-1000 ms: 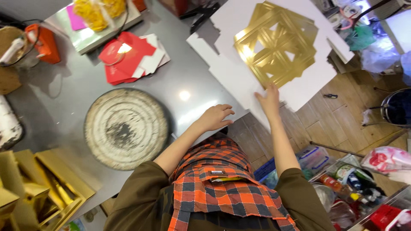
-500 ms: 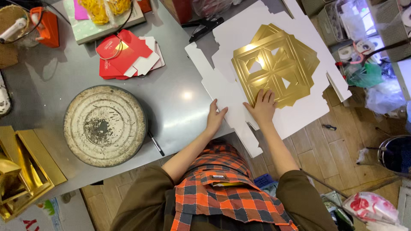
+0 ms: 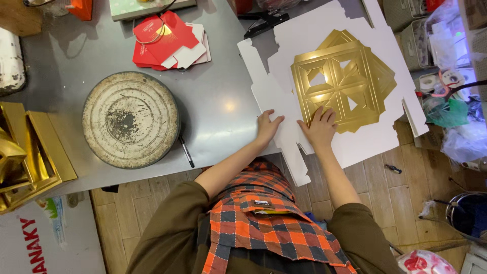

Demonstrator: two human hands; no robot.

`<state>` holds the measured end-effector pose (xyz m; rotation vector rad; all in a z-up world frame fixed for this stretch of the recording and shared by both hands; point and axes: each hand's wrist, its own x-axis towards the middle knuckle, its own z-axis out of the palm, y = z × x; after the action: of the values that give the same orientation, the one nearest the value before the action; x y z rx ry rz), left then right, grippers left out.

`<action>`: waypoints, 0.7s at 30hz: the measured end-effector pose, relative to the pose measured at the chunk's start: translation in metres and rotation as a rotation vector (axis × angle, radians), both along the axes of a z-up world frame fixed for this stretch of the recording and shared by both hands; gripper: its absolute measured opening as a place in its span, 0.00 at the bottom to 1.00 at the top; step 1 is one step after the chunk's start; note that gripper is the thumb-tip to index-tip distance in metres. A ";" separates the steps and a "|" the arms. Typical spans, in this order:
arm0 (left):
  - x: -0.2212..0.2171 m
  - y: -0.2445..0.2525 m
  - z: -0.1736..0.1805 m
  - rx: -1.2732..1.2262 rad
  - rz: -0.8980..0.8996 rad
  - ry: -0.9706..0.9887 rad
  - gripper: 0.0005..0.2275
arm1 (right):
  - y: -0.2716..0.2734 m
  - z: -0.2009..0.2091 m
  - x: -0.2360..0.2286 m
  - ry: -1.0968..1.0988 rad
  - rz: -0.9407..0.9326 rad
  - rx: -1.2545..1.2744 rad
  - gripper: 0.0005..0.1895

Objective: The person assembles a gold-colored box by folding a flat white cardboard sheet and inserting a gold frame into the edges. They then place a gold decorative insert into the box and stack the finished product with others.

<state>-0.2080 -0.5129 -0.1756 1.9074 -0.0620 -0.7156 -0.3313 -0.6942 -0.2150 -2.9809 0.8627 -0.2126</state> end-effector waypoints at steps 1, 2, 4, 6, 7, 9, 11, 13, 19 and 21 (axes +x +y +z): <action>0.000 -0.002 0.000 -0.006 -0.035 -0.037 0.31 | 0.001 0.003 0.001 0.006 -0.007 0.008 0.55; 0.000 -0.003 0.001 -0.013 -0.025 -0.003 0.31 | 0.003 0.006 0.001 0.013 -0.014 0.017 0.56; -0.001 -0.006 0.004 -0.028 -0.008 0.065 0.31 | 0.006 0.009 0.003 0.018 -0.020 0.037 0.57; -0.001 -0.008 0.007 -0.040 0.027 0.084 0.31 | 0.005 0.010 0.002 0.014 -0.020 0.058 0.58; -0.001 -0.008 0.007 -0.047 0.043 0.093 0.31 | 0.005 0.010 0.002 0.014 -0.020 0.062 0.58; -0.004 -0.005 0.003 -0.030 0.134 0.027 0.30 | 0.005 0.009 0.002 0.013 -0.024 0.069 0.58; -0.004 -0.003 -0.007 -0.140 0.254 0.017 0.30 | 0.005 0.010 0.000 0.010 -0.032 0.102 0.56; 0.008 -0.003 -0.018 -0.374 0.403 0.062 0.29 | 0.005 0.014 -0.001 -0.010 -0.039 0.170 0.54; 0.028 0.013 -0.019 -0.398 0.211 0.268 0.11 | 0.024 0.069 0.004 -0.020 0.046 0.264 0.56; 0.028 0.014 -0.017 -0.413 0.222 0.277 0.10 | 0.048 0.088 0.013 -0.060 0.200 0.201 0.60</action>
<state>-0.1799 -0.4993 -0.1927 1.3856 0.1624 -0.7435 -0.3186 -0.6458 -0.1275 -2.8305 0.5391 -0.1946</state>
